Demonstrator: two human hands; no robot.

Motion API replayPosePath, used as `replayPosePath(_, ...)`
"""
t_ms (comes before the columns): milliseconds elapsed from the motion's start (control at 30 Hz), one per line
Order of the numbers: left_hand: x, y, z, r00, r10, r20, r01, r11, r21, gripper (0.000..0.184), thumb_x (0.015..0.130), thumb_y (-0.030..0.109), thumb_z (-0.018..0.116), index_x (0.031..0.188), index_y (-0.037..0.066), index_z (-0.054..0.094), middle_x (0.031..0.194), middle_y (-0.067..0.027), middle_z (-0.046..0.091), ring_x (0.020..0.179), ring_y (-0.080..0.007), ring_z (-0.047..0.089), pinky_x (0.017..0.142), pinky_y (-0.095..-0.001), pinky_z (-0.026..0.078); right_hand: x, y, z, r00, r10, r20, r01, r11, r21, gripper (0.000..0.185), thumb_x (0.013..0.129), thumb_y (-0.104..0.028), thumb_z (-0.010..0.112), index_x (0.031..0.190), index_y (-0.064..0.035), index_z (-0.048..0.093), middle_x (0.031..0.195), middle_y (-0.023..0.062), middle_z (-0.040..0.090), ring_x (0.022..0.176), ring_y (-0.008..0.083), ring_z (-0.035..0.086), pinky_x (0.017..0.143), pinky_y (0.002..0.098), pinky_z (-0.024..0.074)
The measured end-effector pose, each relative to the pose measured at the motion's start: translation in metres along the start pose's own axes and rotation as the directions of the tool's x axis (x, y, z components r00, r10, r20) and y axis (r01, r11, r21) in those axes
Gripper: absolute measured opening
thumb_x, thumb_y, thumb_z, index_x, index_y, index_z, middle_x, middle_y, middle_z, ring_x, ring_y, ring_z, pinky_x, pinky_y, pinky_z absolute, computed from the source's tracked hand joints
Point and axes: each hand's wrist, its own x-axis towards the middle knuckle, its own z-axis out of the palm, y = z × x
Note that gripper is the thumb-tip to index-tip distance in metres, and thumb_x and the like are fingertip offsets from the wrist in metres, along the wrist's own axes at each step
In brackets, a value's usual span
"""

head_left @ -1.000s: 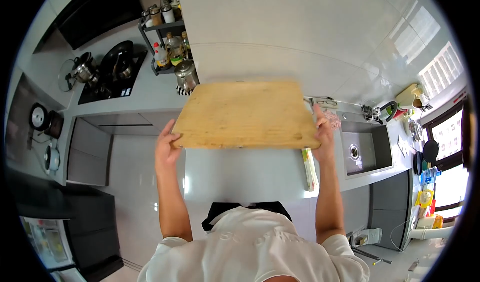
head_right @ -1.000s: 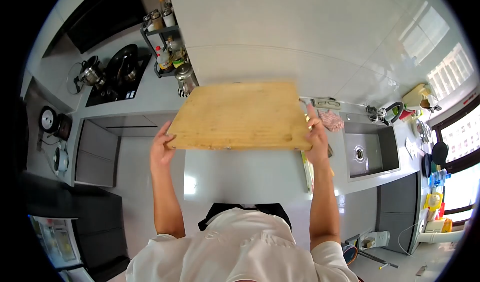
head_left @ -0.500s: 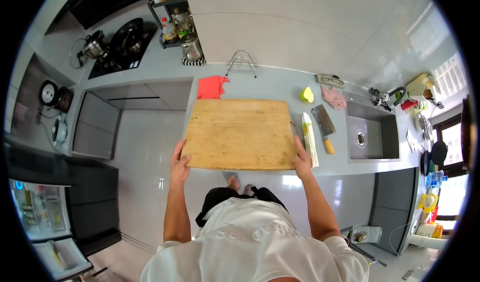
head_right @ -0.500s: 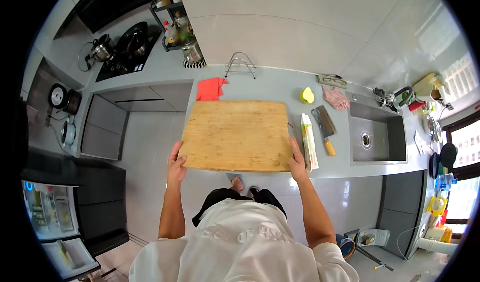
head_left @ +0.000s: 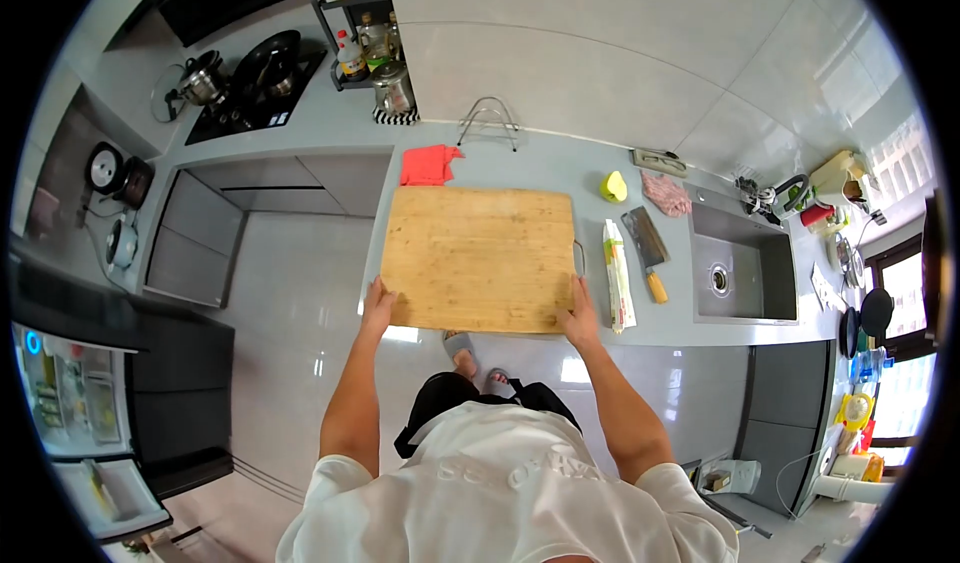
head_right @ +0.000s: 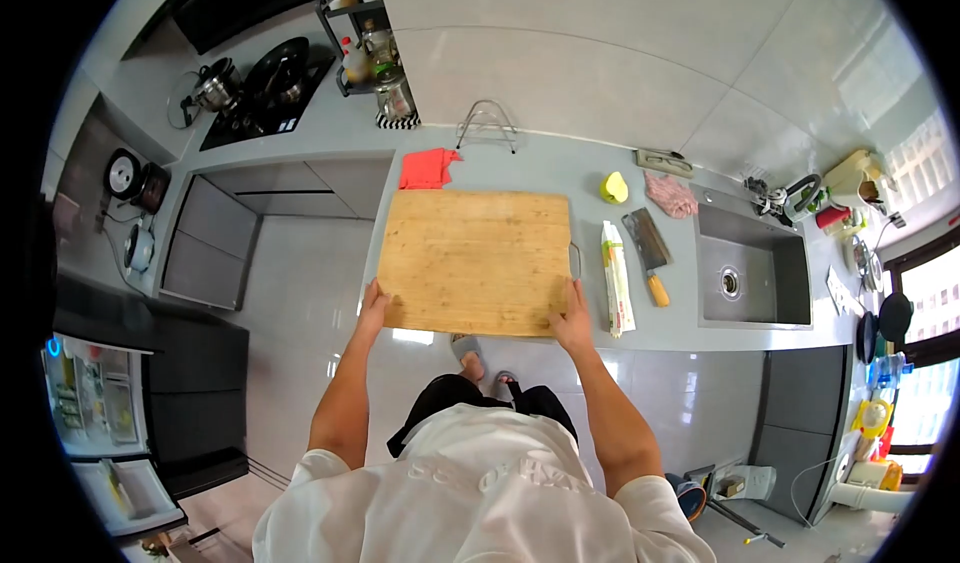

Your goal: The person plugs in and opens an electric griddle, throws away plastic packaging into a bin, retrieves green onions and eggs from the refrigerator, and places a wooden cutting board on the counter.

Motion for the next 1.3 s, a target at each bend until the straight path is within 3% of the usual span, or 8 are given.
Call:
replayPosePath(67, 0.007, 0.007, 0.003, 0.999, -0.052, -0.013, 0.051, 0.852, 0.521, 0.075, 0.101, 0.026, 0.056, 0.167, 0.005, 0.026, 0.176, -0.0147, 0.020, 0.164, -0.0324, 0.011, 0.130, -0.0542, 0.011, 0.002, 0.013, 0.017, 0.996, -0.089, -0.017, 0.087, 0.994, -0.070, 0.083, 0.085, -0.015, 0.068, 0.161, -0.0025, 0.038, 0.168, 0.0276, 0.032, 0.156, 0.0420, 0.029, 0.127, 0.0460, 0.0282)
replayPosePath(267, -0.009, 0.018, 0.039, 0.990, 0.133, 0.039, -0.090, 0.402, 0.911, 0.073, 0.098, 0.023, 0.056, 0.166, 0.016, 0.032, 0.177, -0.0077, 0.019, 0.164, -0.0313, 0.013, 0.129, -0.0591, 0.013, -0.019, -0.075, 0.089, 0.912, -0.255, 0.320, 0.385, 0.801, -0.459, 0.066, 0.094, -0.031, 0.065, 0.153, -0.0044, 0.050, 0.164, 0.0186, 0.042, 0.154, 0.0373, 0.035, 0.125, 0.0520, 0.0318)
replayPosePath(467, -0.042, 0.013, 0.032, 0.977, 0.144, 0.156, -0.210, 0.529, 0.822, 0.068, 0.098, 0.019, 0.056, 0.162, 0.013, 0.038, 0.173, -0.0069, 0.030, 0.160, -0.0339, 0.024, 0.127, -0.0600, 0.022, -0.023, -0.082, 0.106, 0.948, -0.138, 0.288, 0.274, 0.816, -0.510, 0.059, 0.099, -0.037, 0.060, 0.150, -0.0080, 0.054, 0.162, 0.0130, 0.046, 0.152, 0.0352, 0.037, 0.123, 0.0529, 0.0315)
replayPosePath(567, -0.064, -0.012, 0.004, 0.968, 0.248, 0.035, -0.200, 0.679, 0.707, 0.065, 0.094, 0.014, 0.059, 0.157, 0.009, 0.045, 0.167, -0.0129, 0.041, 0.156, -0.0383, 0.033, 0.126, -0.0522, 0.030, -0.018, -0.101, 0.100, 0.935, -0.037, 0.354, 0.239, 0.800, -0.550, 0.058, 0.097, -0.035, 0.062, 0.149, -0.0083, 0.056, 0.159, 0.0148, 0.049, 0.151, 0.0352, 0.039, 0.121, 0.0531, 0.0336)
replayPosePath(700, -0.108, -0.053, -0.056, 0.934, 0.305, -0.183, -0.169, 0.833, 0.527, 0.056, 0.089, 0.008, 0.060, 0.145, 0.002, 0.058, 0.158, -0.0222, 0.050, 0.150, -0.0419, 0.042, 0.123, -0.0465, 0.037, -0.046, -0.115, 0.132, 0.924, -0.235, 0.301, 0.372, 0.730, -0.573, 0.052, 0.094, -0.030, 0.066, 0.141, -0.0081, 0.063, 0.153, 0.0177, 0.054, 0.145, 0.0347, 0.045, 0.118, 0.0530, 0.0377)
replayPosePath(867, -0.168, -0.096, -0.170, 0.907, 0.196, -0.372, -0.011, 0.895, 0.446, 0.050, 0.088, 0.005, 0.061, 0.137, -0.002, 0.063, 0.155, -0.0245, 0.053, 0.146, -0.0413, 0.046, 0.122, -0.0467, 0.038, -0.090, -0.193, 0.214, 0.715, -0.383, 0.584, 0.594, 0.774, -0.220, 0.039, 0.085, -0.016, 0.074, 0.122, -0.0058, 0.072, 0.133, 0.0202, 0.067, 0.129, 0.0401, 0.059, 0.111, 0.0512, 0.0458)
replayPosePath(1000, -0.216, -0.138, -0.284, 0.818, 0.168, -0.550, 0.085, 0.910, 0.405, 0.052, 0.086, 0.008, 0.063, 0.138, 0.003, 0.063, 0.153, -0.0219, 0.056, 0.141, -0.0403, 0.053, 0.118, -0.0441, 0.043, -0.118, -0.271, 0.317, 0.537, -0.610, 0.582, 0.775, 0.630, -0.056, 0.036, 0.085, -0.013, 0.074, 0.120, -0.0055, 0.072, 0.130, 0.0183, 0.069, 0.125, 0.0396, 0.061, 0.109, 0.0504, 0.0471)
replayPosePath(1300, -0.354, -0.193, -0.552, 0.545, 0.104, -0.832, 0.201, 0.947, 0.250, 0.049, 0.088, 0.005, 0.061, 0.137, 0.000, 0.064, 0.152, -0.0224, 0.056, 0.142, -0.0398, 0.052, 0.119, -0.0442, 0.043, -0.204, -0.480, 0.552, 0.286, -0.644, 0.709, 0.726, 0.629, 0.278, 0.034, 0.092, -0.016, 0.071, 0.124, -0.0053, 0.072, 0.128, 0.0183, 0.071, 0.125, 0.0387, 0.063, 0.109, 0.0466, 0.0481)
